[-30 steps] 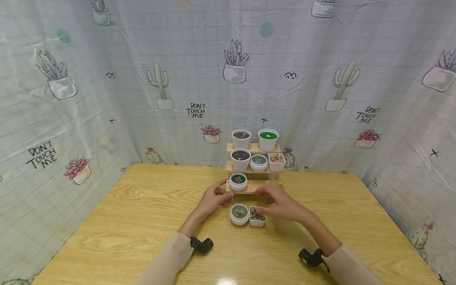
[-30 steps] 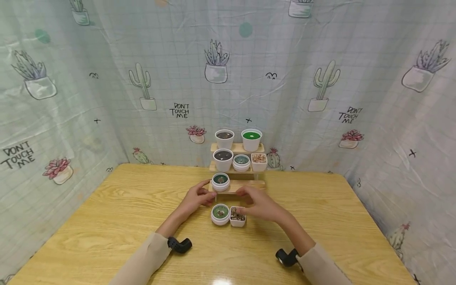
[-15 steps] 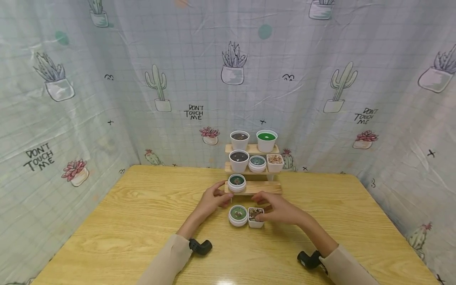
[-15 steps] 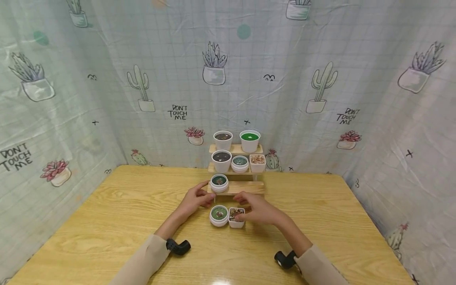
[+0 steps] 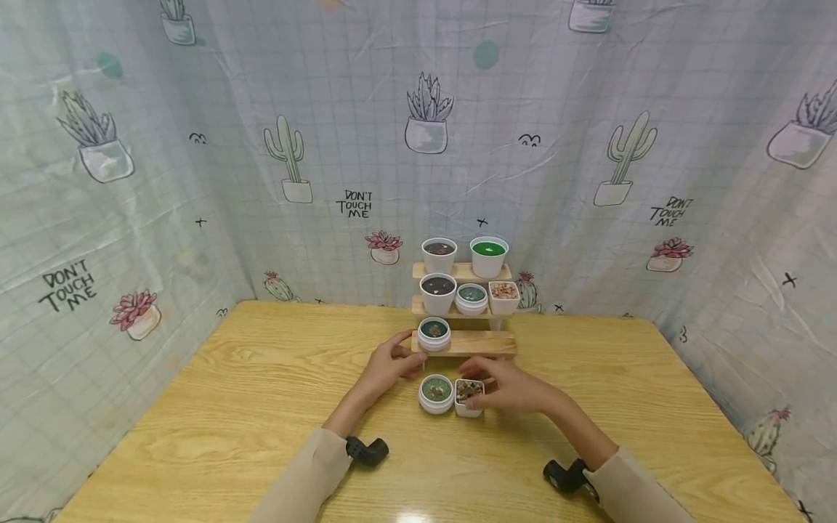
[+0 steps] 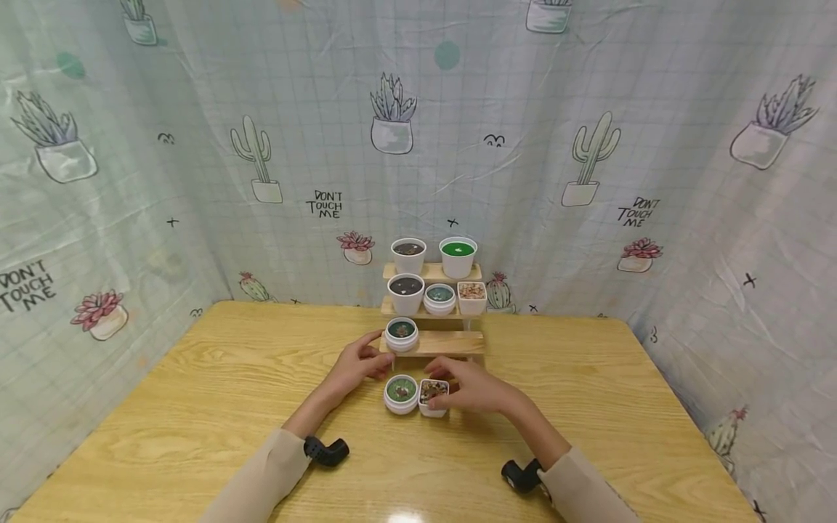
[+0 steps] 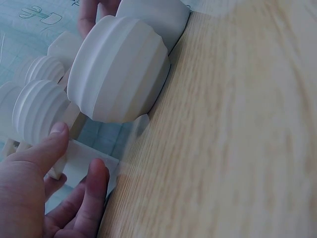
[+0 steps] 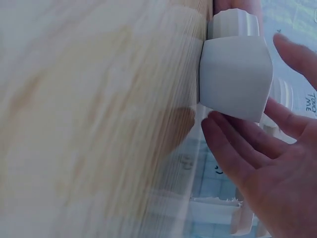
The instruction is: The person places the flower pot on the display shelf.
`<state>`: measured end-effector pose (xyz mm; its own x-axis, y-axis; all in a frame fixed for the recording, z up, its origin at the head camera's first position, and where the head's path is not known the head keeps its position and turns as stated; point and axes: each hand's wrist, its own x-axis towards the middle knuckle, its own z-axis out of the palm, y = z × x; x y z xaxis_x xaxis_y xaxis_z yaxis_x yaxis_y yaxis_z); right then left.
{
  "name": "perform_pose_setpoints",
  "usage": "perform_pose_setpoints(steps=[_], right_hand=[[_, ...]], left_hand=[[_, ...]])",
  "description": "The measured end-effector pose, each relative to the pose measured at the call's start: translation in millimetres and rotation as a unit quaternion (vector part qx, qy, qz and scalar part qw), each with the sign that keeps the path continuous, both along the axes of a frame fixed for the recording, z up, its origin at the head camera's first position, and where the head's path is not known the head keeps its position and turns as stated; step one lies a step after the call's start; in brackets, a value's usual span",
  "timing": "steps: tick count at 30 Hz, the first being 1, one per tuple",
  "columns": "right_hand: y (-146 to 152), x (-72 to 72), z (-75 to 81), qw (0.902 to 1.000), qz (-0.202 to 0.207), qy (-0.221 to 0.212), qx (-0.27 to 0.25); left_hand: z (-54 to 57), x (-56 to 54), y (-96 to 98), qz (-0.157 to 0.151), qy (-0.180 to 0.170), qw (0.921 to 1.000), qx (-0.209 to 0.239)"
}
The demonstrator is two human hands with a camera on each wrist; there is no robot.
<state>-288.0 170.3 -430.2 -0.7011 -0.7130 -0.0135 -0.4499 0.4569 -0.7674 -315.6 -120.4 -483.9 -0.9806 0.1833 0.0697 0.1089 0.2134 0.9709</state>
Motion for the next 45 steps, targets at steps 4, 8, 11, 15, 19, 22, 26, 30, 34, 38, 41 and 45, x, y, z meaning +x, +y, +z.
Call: perform_pose_setpoints(steps=[4, 8, 11, 15, 19, 22, 26, 30, 34, 38, 41, 45], right_hand=[[0.2, 0.4, -0.6, 0.9998, 0.006, -0.008, 0.016], [0.1, 1.3, -0.4, 0.9997, 0.007, -0.007, 0.021], [0.3, 1.3, -0.7, 0.9997, 0.01, -0.005, 0.024], [0.9, 1.5, -1.0, 0.9995, 0.017, 0.003, 0.025], [0.8, 1.6, -0.8, 0.9993, 0.021, 0.007, 0.028], [0.4, 1.3, -0.9, 0.9993, 0.023, 0.008, 0.029], [0.3, 1.7, -0.4, 0.9992, 0.022, 0.013, 0.031], [0.0, 2.3, -0.4, 0.9991, 0.018, 0.016, 0.035], [-0.8, 1.9, -0.4, 0.9992, 0.015, 0.012, 0.035], [-1.0, 1.3, 1.0, 0.9993, 0.014, 0.011, 0.033], [-0.9, 1.2, 2.5, 0.9994, 0.014, 0.009, 0.032], [-0.8, 1.1, 2.8, 0.9993, 0.012, 0.008, 0.034]], left_hand=[[0.7, 0.5, 0.1, -0.001, -0.001, 1.0, 0.001], [2.3, 2.1, 0.4, 0.001, -0.003, 1.0, 0.0], [4.3, 3.3, 1.4, 0.002, -0.005, 1.0, -0.002], [3.8, 2.4, 2.2, 0.004, -0.006, 1.0, -0.003], [1.9, 1.2, 1.4, 0.003, -0.005, 1.0, -0.003], [2.0, 1.7, 0.9, 0.001, -0.003, 1.0, -0.003], [2.2, 1.4, 0.6, -0.002, -0.003, 1.0, -0.003], [1.8, 0.5, 0.5, -0.003, -0.003, 1.0, 0.0], [1.8, 0.2, 0.4, -0.002, 0.001, 1.0, 0.001], [2.0, -0.7, 0.4, -0.002, -0.001, 1.0, 0.0], [2.4, -1.0, 0.5, -0.002, -0.003, 1.0, 0.0], [1.9, -0.7, 0.6, -0.002, -0.005, 1.0, 0.001]])
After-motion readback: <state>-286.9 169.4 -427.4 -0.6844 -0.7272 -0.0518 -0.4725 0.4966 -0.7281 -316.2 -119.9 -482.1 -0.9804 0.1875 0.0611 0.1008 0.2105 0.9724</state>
